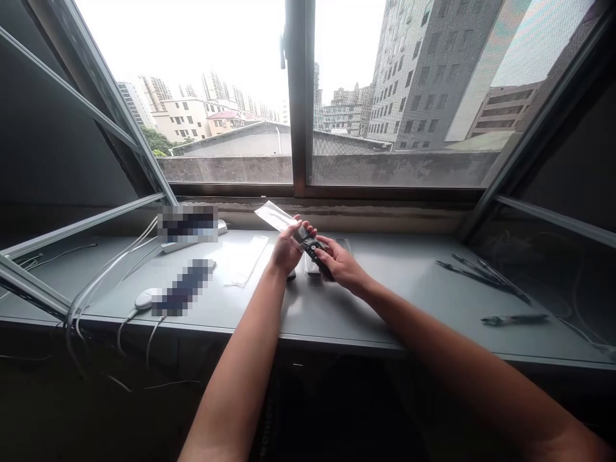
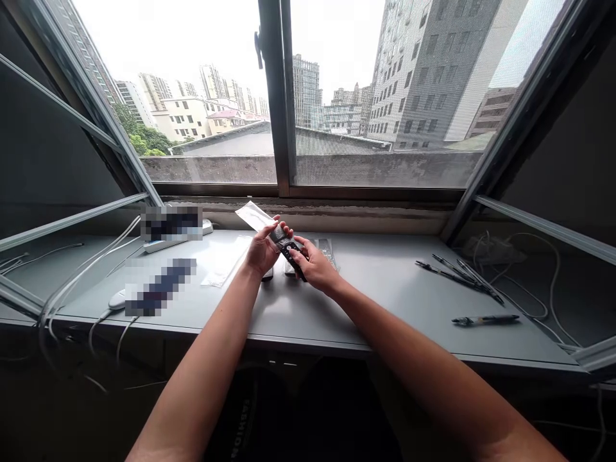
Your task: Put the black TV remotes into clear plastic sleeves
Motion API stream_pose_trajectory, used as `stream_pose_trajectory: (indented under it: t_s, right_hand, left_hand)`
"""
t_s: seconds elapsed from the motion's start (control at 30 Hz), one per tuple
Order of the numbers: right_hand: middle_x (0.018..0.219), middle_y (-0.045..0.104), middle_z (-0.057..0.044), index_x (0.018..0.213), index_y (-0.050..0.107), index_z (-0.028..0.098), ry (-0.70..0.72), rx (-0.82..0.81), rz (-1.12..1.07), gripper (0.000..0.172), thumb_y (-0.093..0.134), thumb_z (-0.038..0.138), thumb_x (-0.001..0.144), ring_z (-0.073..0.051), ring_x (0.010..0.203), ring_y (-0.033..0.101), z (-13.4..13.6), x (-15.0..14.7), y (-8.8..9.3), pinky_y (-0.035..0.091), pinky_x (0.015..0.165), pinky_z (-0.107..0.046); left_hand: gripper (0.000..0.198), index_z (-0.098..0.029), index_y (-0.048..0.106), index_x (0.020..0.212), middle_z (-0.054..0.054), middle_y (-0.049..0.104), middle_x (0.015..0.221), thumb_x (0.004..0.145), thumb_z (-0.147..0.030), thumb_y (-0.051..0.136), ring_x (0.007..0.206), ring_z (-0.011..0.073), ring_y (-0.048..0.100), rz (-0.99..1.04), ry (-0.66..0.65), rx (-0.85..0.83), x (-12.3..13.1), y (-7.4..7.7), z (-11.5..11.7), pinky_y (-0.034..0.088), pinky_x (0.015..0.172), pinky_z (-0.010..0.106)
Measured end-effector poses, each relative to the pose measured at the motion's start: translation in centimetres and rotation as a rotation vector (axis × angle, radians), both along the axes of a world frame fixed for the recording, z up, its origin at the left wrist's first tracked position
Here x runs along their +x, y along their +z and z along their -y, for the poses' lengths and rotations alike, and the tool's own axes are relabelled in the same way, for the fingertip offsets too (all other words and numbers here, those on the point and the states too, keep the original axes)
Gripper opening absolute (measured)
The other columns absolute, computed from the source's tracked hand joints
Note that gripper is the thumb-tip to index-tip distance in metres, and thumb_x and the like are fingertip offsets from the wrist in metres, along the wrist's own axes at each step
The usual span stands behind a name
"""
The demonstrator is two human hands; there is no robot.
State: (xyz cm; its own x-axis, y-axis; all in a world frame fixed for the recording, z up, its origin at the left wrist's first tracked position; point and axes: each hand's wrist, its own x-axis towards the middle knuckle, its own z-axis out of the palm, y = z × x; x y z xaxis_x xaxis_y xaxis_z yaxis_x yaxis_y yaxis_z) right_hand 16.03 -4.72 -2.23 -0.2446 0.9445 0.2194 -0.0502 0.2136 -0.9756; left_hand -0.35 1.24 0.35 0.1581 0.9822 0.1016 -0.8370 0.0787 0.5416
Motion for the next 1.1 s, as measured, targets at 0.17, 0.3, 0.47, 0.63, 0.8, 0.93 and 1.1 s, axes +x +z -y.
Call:
stream_pose_trajectory:
  t_s: [0.17, 0.3, 0.47, 0.63, 0.8, 0.93, 1.1]
  right_hand:
    - [0.102, 0.067, -0.002, 0.162, 0.039, 0.027, -0.041, 0.082, 0.018, 0.068, 0.066, 0.046, 0.103, -0.011, 0.060, 0.061, -0.2, -0.4, -0.9, 0.054, 0.053, -0.025]
    - [0.113, 0.068, -0.005, 0.163, 0.033, 0.029, -0.047, 0.037, -0.026, 0.072, 0.067, 0.043, 0.101, -0.014, 0.067, 0.069, 0.2, -0.6, -0.2, 0.054, 0.048, -0.024]
    - [0.098, 0.074, -0.008, 0.127, 0.059, 0.018, 0.121, -0.076, 0.051, 0.039, 0.073, 0.041, 0.099, -0.016, 0.058, 0.072, 0.8, -0.3, 0.7, 0.042, 0.034, -0.020]
    - [0.092, 0.078, -0.009, 0.104, 0.058, 0.019, 0.235, -0.162, 0.018, 0.033, 0.077, 0.044, 0.096, -0.016, 0.055, 0.072, 0.9, -0.2, 0.7, 0.041, 0.033, -0.019]
    - [0.108, 0.076, -0.009, 0.115, 0.055, 0.021, 0.153, -0.122, -0.109, 0.034, 0.075, 0.043, 0.097, -0.019, 0.067, 0.078, 0.6, -0.4, 0.3, 0.048, 0.037, -0.021]
    - [0.121, 0.074, -0.009, 0.116, 0.055, 0.024, 0.150, -0.120, -0.189, 0.038, 0.078, 0.044, 0.095, -0.020, 0.075, 0.081, 0.3, -0.3, -0.2, 0.055, 0.045, -0.023]
    - [0.130, 0.073, -0.011, 0.116, 0.053, 0.023, 0.216, -0.131, -0.284, 0.043, 0.083, 0.044, 0.093, -0.025, 0.092, 0.083, 0.3, -0.1, -0.1, 0.066, 0.066, -0.031]
  left_hand:
    - [0.045, -0.015, 0.065, 0.128, 0.016, 0.077, 0.114, 0.085, -0.005, 0.073, 0.097, 0.0261, 0.079, -0.113, -0.065, 0.060, 0.1, -0.2, 0.3, 0.063, 0.093, 0.040]
    - [0.038, -0.016, 0.068, 0.125, 0.013, 0.078, 0.114, 0.088, -0.004, 0.069, 0.094, 0.0216, 0.078, -0.070, -0.028, 0.049, 0.1, -0.1, -0.2, 0.062, 0.093, 0.037]
    - [0.028, -0.018, 0.069, 0.116, 0.007, 0.077, 0.108, 0.095, -0.002, 0.060, 0.085, 0.0133, 0.074, 0.054, 0.145, 0.063, -0.7, 0.1, -1.1, 0.061, 0.092, 0.030]
    - [0.027, -0.019, 0.071, 0.117, 0.006, 0.076, 0.102, 0.094, -0.005, 0.068, 0.078, 0.0112, 0.071, 0.019, 0.136, 0.100, -0.7, 0.3, -0.5, 0.060, 0.086, 0.027]
    - [0.044, -0.016, 0.073, 0.123, 0.015, 0.078, 0.107, 0.082, -0.016, 0.089, 0.087, 0.0218, 0.077, -0.322, -0.131, 0.150, 0.1, 0.3, 1.4, 0.061, 0.078, 0.032]
    - [0.052, -0.018, 0.073, 0.127, 0.019, 0.076, 0.125, 0.079, -0.025, 0.093, 0.105, 0.0293, 0.077, -0.434, -0.195, 0.217, 0.0, 0.5, 2.0, 0.060, 0.080, 0.034]
    - [0.047, -0.019, 0.075, 0.121, 0.015, 0.076, 0.125, 0.078, -0.026, 0.093, 0.103, 0.0257, 0.075, -0.296, -0.097, 0.268, -0.5, 0.8, 1.6, 0.058, 0.077, 0.030]
